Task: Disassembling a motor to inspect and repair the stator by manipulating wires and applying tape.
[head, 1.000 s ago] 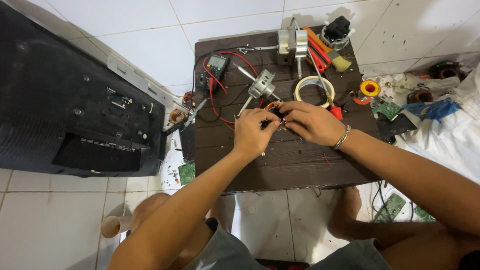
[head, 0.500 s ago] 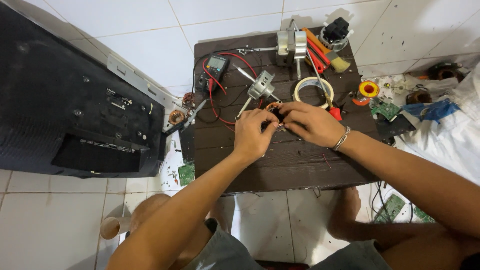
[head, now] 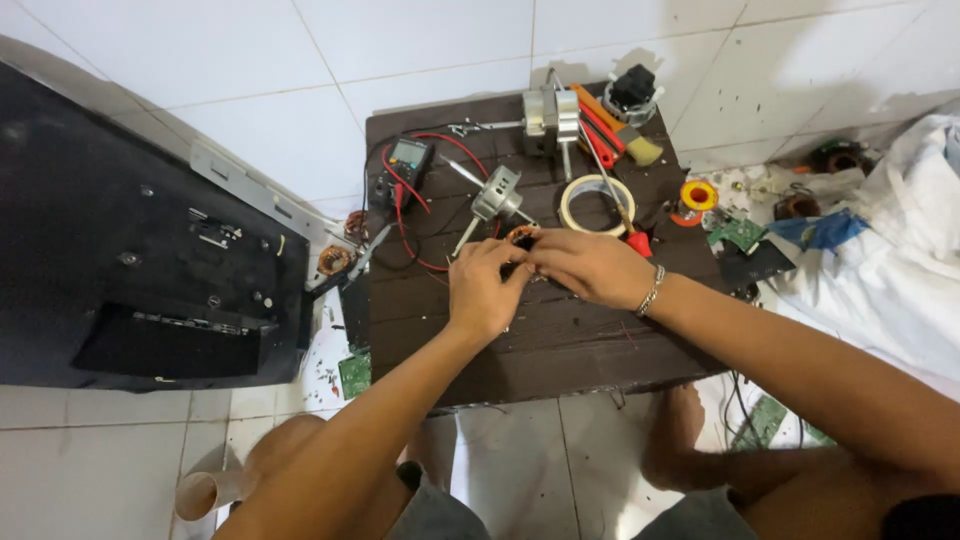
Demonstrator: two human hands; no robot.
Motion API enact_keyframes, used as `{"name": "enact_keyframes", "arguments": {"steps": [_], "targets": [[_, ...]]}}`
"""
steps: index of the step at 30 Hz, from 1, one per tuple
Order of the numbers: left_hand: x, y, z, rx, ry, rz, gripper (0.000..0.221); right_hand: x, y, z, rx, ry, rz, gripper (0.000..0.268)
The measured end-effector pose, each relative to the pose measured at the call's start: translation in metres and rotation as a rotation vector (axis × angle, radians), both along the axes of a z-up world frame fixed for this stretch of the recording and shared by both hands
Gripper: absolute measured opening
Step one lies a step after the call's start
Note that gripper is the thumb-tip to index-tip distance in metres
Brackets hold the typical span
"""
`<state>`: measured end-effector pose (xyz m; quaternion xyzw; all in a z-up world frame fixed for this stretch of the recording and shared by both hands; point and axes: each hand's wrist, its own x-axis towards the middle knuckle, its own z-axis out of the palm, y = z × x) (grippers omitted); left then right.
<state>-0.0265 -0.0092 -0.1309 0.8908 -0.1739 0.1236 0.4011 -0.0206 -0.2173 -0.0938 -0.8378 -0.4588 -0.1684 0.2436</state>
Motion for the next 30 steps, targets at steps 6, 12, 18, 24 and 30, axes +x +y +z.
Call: {"name": "enact_keyframes", "arguments": {"steps": [6, 12, 18, 24, 30], "targets": [[-0.004, -0.003, 0.004, 0.018, 0.024, 0.016, 0.007, 0.010, -0.004, -0.017, -0.076, 0.011, -0.125, 0.011], [-0.011, -0.007, 0.017, 0.060, 0.062, 0.033, 0.016, 0.018, -0.001, -0.007, -0.067, 0.177, -0.104, 0.017], [-0.011, -0.014, 0.018, 0.052, 0.082, 0.081, 0.009, 0.025, -0.005, -0.007, 0.015, 0.292, -0.091, 0.016], [-0.011, -0.013, 0.022, -0.002, 0.127, 0.056, 0.004, 0.020, -0.007, 0.002, 0.079, 0.350, -0.100, 0.011], [-0.008, -0.013, 0.017, -0.021, 0.218, 0.071, 0.004, 0.011, -0.005, 0.010, 0.113, 0.354, -0.105, 0.014]]}}
